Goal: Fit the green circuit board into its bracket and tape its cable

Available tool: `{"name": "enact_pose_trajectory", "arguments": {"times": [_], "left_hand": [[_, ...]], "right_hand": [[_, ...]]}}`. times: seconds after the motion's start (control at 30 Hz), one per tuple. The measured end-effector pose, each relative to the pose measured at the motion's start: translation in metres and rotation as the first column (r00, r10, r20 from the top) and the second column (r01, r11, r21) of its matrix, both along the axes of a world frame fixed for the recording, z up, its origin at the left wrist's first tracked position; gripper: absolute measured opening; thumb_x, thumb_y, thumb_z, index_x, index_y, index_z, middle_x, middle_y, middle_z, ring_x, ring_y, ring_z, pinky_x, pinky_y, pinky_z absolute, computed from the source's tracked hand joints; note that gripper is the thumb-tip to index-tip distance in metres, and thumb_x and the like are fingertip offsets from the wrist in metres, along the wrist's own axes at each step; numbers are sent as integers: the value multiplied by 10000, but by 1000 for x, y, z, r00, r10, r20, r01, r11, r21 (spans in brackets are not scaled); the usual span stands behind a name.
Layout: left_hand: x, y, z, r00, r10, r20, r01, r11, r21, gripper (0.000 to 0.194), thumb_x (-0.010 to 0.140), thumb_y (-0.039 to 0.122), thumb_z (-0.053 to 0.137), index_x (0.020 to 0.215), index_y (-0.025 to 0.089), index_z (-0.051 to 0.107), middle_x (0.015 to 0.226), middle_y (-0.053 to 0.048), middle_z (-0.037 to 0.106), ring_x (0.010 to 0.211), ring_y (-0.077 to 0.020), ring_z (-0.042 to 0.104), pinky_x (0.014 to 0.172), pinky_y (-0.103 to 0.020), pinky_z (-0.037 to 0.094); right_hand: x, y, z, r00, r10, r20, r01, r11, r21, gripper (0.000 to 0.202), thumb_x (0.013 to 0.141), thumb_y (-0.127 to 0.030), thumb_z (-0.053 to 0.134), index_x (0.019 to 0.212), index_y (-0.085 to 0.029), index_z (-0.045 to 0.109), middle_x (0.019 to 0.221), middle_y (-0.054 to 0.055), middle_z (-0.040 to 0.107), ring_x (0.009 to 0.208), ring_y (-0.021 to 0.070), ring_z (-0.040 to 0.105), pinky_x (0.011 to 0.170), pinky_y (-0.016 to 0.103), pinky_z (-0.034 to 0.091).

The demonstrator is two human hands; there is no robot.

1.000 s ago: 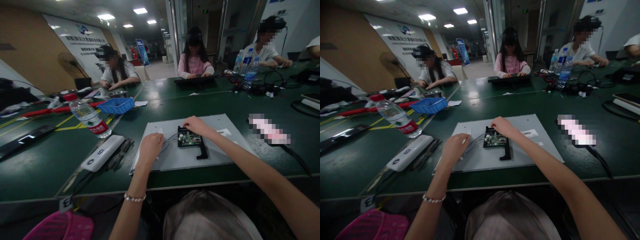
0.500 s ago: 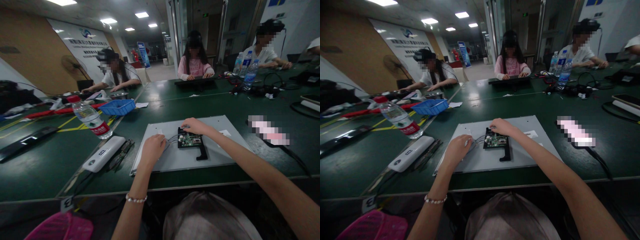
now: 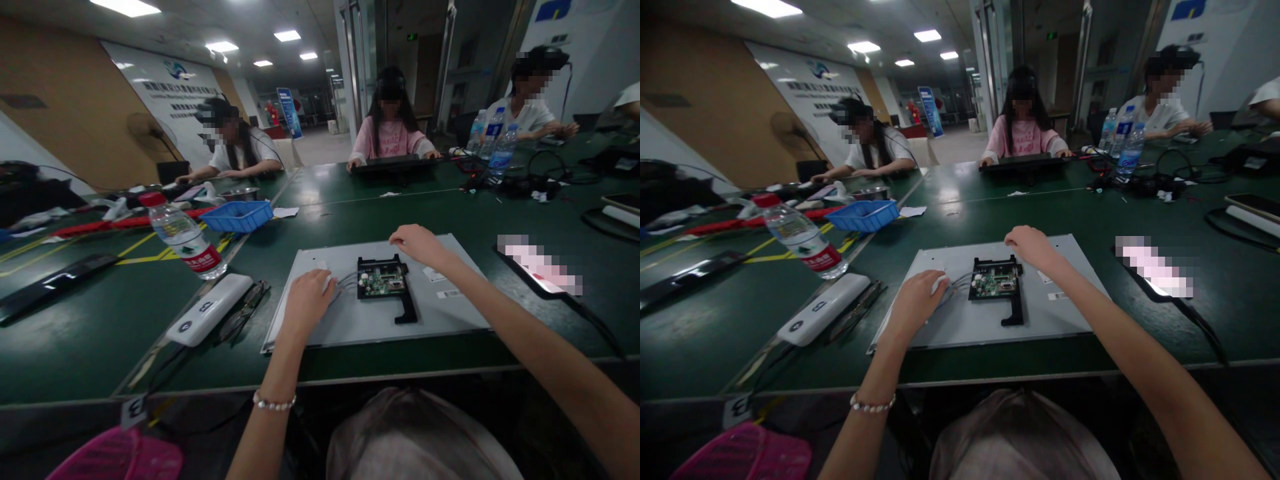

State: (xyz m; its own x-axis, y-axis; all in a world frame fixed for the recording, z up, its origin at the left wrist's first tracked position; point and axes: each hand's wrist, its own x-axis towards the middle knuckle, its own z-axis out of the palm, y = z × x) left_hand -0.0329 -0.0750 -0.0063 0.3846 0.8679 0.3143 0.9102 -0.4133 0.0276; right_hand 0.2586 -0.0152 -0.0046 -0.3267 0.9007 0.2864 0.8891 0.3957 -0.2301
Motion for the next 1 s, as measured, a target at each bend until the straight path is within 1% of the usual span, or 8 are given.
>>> {"name": "enact_pose_trajectory", "arguments": {"times": [0.13, 0.27, 0.43, 0.57, 0.63, 0.8, 0.9, 1.0], "left_hand": [[4, -2, 2, 1000, -26, 8, 26, 1000, 15, 333, 970, 339, 376, 1067, 164, 642, 1085, -101, 671, 1028, -220, 615, 941, -342, 430], [6, 1, 3, 1000, -20, 6, 20, 999, 27, 319, 964, 332, 395, 1080, 162, 637, 1114, -104, 662, 1057, -225, 605, 953, -351, 422], [6, 2, 11, 1000, -4, 8, 4, 998, 63, 300, 961, 328, 415, 1101, 166, 625, 1168, -94, 645, 1092, -233, 586, 955, -362, 417], [23, -14, 20, 999, 7, 39, -11, 996, 86, 282, 958, 304, 419, 1113, 174, 615, 1189, -88, 635, 1115, -244, 571, 969, -395, 410], [40, -28, 21, 998, -14, 69, 8, 997, 81, 281, 955, 294, 424, 1147, 180, 594, 1218, -86, 619, 1146, -243, 551, 995, -404, 399], [91, -60, 3, 987, -83, 138, 79, 996, 36, 411, 935, 318, 471, 1312, 157, 461, 1337, -115, 528, 1236, -256, 486, 1026, -426, 404], [110, -67, -16, 989, -39, 146, 36, 999, 24, 509, 911, 338, 514, 1359, 123, 407, 1411, -159, 449, 1306, -303, 415, 1048, -482, 383], [116, -69, -31, 989, -8, 145, 4, 1000, 31, 511, 913, 342, 504, 1362, 117, 408, 1438, -173, 414, 1354, -324, 352, 1078, -529, 339]], "right_hand": [[32, -9, -13, 995, -86, 42, 86, 996, -21, 275, 883, -147, 492, 1017, -191, 729, 1069, 98, 681, 974, 224, 630, 843, 311, 467], [44, -10, -26, 995, -96, 24, 98, 991, -96, 288, 854, -132, 523, 1049, -197, 725, 1075, 97, 689, 983, 221, 637, 867, 303, 470], [51, -12, -24, 992, -127, -2, 125, 984, -128, 384, 794, -91, 531, 1138, -161, 686, 1130, 106, 683, 965, 222, 649, 838, 289, 488], [55, -17, -21, 980, -196, 30, 197, 979, -56, 371, 808, -98, 495, 1121, -138, 689, 1169, 132, 659, 1030, 263, 629, 867, 356, 489], [54, -19, -22, 986, -169, 13, 169, 984, -46, 325, 842, -150, 501, 1103, -147, 695, 1153, 128, 663, 1035, 258, 626, 883, 365, 485], [48, -17, -30, 1000, -2, 22, 3, 998, -64, 283, 847, -285, 593, 1089, -178, 695, 1117, 108, 671, 1035, 244, 618, 906, 357, 469], [46, -16, -34, 998, -3, 70, 7, 999, -53, 264, 865, -293, 580, 1064, -169, 699, 1087, 116, 682, 1012, 250, 620, 887, 357, 467], [44, -16, -34, 992, -44, 114, 47, 999, -23, 229, 890, -277, 544, 993, -168, 717, 1009, 120, 702, 957, 250, 635, 833, 346, 471]]}}
